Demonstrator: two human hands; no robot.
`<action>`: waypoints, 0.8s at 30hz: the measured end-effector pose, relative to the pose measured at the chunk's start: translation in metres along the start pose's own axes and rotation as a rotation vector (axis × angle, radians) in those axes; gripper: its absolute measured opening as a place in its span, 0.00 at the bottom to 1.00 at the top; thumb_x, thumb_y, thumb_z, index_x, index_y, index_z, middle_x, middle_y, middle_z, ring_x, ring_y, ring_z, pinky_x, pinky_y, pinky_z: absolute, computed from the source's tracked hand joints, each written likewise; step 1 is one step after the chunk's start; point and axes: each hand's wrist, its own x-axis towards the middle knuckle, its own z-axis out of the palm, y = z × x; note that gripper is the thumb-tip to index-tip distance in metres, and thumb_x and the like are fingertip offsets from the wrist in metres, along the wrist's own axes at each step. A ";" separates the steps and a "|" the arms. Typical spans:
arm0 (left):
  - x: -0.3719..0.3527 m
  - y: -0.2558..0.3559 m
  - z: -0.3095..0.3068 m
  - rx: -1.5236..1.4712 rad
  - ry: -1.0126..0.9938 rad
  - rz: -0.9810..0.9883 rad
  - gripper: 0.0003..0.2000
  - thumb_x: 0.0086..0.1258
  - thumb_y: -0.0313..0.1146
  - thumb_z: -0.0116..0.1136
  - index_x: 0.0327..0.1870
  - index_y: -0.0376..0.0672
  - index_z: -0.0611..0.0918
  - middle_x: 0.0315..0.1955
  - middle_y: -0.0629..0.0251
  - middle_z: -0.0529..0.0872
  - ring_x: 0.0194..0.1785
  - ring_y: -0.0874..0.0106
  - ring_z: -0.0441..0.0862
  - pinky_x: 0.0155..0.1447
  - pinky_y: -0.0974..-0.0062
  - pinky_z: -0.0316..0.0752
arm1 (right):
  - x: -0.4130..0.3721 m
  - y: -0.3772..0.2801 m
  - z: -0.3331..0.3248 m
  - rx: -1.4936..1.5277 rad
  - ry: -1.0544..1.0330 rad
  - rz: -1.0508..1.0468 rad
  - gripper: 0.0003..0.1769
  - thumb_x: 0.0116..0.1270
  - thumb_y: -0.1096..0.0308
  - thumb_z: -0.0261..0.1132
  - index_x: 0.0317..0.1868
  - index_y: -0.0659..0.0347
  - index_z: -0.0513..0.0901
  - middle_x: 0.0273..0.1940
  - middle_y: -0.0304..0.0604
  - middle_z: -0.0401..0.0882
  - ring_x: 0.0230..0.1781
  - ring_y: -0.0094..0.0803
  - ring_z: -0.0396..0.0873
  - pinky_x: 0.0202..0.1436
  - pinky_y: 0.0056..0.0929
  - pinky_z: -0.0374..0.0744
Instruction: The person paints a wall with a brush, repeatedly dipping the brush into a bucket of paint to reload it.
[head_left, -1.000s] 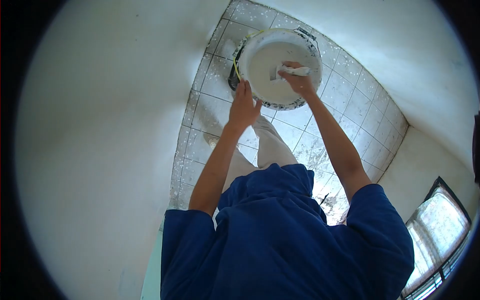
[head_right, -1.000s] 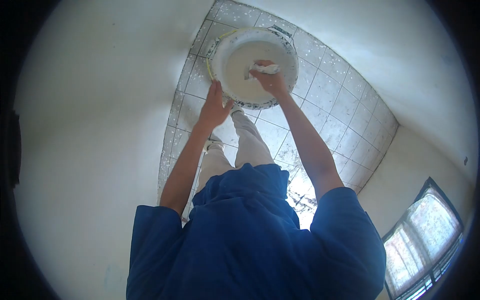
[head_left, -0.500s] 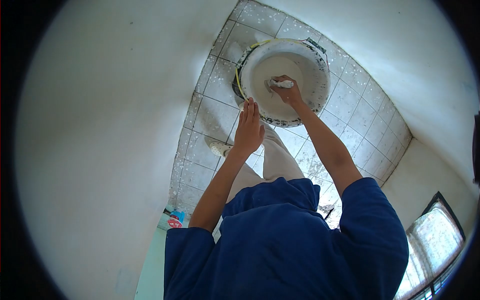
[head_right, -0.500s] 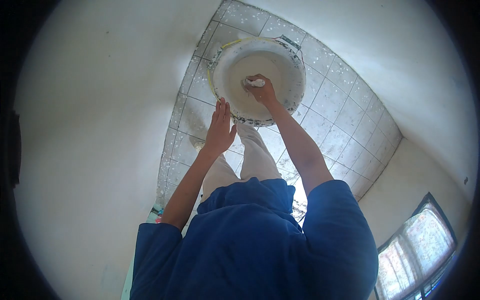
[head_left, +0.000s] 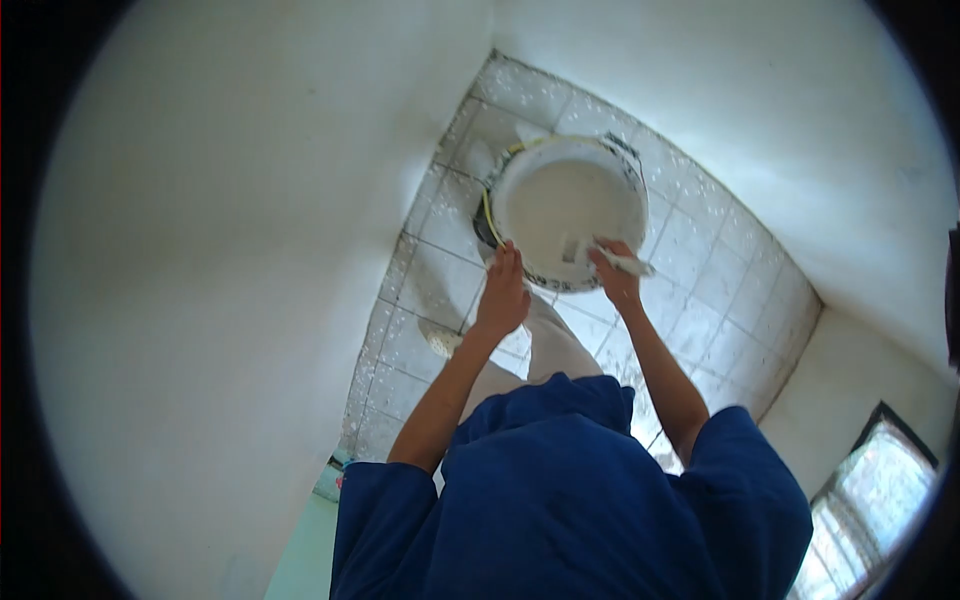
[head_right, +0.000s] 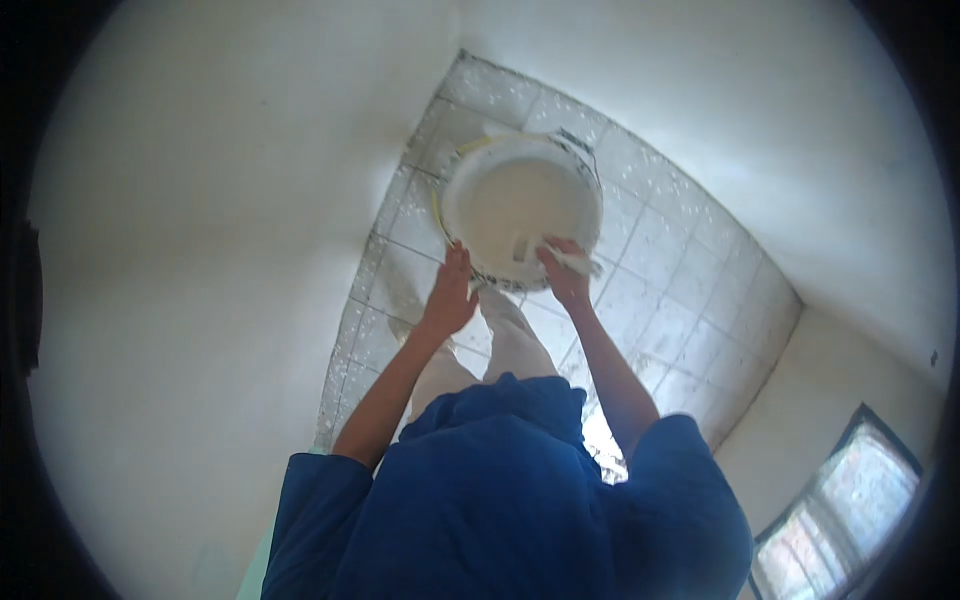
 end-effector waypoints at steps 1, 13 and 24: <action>0.000 -0.003 0.004 -0.015 -0.003 0.001 0.40 0.61 0.30 0.59 0.72 0.25 0.55 0.75 0.40 0.49 0.78 0.46 0.46 0.78 0.52 0.50 | -0.009 -0.010 -0.002 0.186 0.031 0.112 0.23 0.64 0.59 0.71 0.56 0.61 0.80 0.45 0.41 0.81 0.39 0.27 0.78 0.42 0.29 0.79; -0.078 -0.005 -0.147 -0.434 0.162 -0.182 0.27 0.73 0.43 0.55 0.68 0.39 0.69 0.65 0.46 0.73 0.69 0.53 0.69 0.72 0.60 0.63 | 0.016 -0.111 -0.032 0.993 -0.006 -0.007 0.24 0.74 0.64 0.55 0.66 0.66 0.69 0.64 0.51 0.70 0.66 0.41 0.68 0.67 0.38 0.71; -0.329 -0.013 -0.265 -0.505 0.910 -0.398 0.17 0.76 0.39 0.54 0.62 0.42 0.77 0.58 0.63 0.81 0.60 0.69 0.79 0.63 0.67 0.75 | -0.099 -0.436 0.096 1.078 -0.526 -0.558 0.20 0.71 0.65 0.62 0.60 0.61 0.74 0.52 0.38 0.76 0.50 0.25 0.74 0.48 0.24 0.74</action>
